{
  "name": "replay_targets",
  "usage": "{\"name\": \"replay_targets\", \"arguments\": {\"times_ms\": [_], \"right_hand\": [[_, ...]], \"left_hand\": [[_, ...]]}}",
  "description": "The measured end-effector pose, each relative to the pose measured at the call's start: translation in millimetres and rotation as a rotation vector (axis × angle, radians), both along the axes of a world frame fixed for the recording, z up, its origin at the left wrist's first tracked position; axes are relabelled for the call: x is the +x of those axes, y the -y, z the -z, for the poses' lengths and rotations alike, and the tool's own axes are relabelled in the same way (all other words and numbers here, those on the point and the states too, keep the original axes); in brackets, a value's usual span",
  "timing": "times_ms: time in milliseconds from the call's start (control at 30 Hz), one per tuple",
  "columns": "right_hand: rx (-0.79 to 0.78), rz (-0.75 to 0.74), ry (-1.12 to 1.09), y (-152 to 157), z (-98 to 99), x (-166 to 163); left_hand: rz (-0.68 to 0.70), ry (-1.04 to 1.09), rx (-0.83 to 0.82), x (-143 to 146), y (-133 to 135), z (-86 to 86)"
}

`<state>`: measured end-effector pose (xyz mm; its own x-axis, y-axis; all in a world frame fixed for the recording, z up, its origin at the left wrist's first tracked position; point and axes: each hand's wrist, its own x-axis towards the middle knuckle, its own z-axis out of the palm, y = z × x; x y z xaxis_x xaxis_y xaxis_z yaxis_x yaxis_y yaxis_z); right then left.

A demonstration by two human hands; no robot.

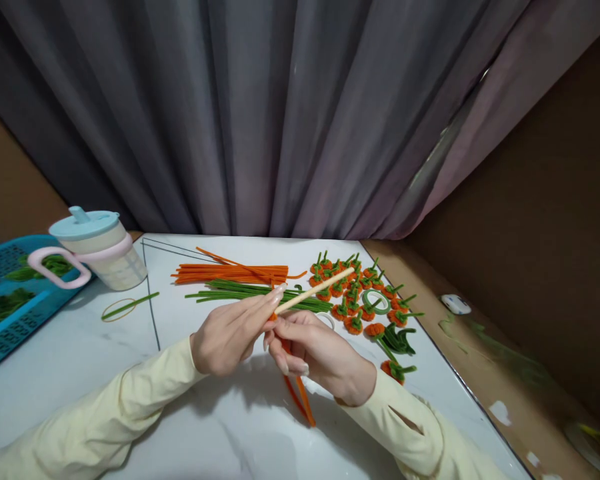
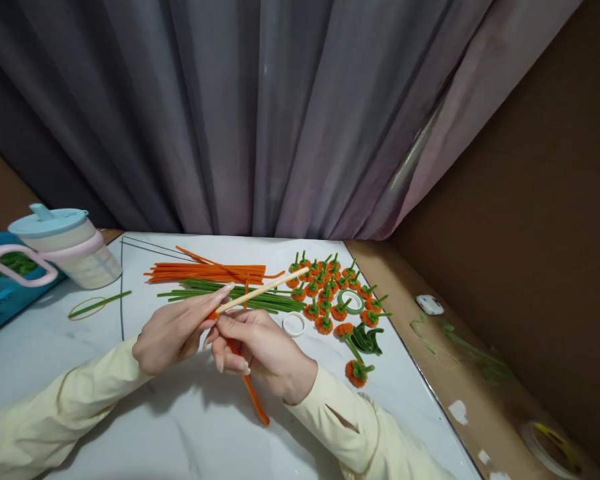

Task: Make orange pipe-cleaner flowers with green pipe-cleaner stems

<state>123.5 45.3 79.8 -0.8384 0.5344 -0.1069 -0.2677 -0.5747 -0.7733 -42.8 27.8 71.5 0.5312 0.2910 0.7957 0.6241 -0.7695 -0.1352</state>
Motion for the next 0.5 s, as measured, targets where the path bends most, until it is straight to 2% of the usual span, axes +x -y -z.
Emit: {"name": "replay_targets", "arguments": {"times_ms": [100,200,267,400,500], "right_hand": [[0.06,0.008,0.02,-1.1,-1.5,1.0],[0.261,0.063,0.141,-0.3,-8.7,4.0],[0.493,0.121,0.291,1.3,-14.8,6.7],[1.066,0.266,0.621,6.6,-20.5,12.4],[1.411,0.318,0.714,10.8,-17.7,16.1]], "left_hand": [[-0.016,0.01,0.012,-0.5,-2.1,0.5],[-0.056,0.044,0.058,0.0,-4.8,-1.8],[-0.107,0.081,0.083,1.0,-5.9,-3.3],[-0.184,0.087,0.102,3.3,-6.7,-3.6],[-0.193,0.035,0.101,4.6,-6.4,-3.1]]}}
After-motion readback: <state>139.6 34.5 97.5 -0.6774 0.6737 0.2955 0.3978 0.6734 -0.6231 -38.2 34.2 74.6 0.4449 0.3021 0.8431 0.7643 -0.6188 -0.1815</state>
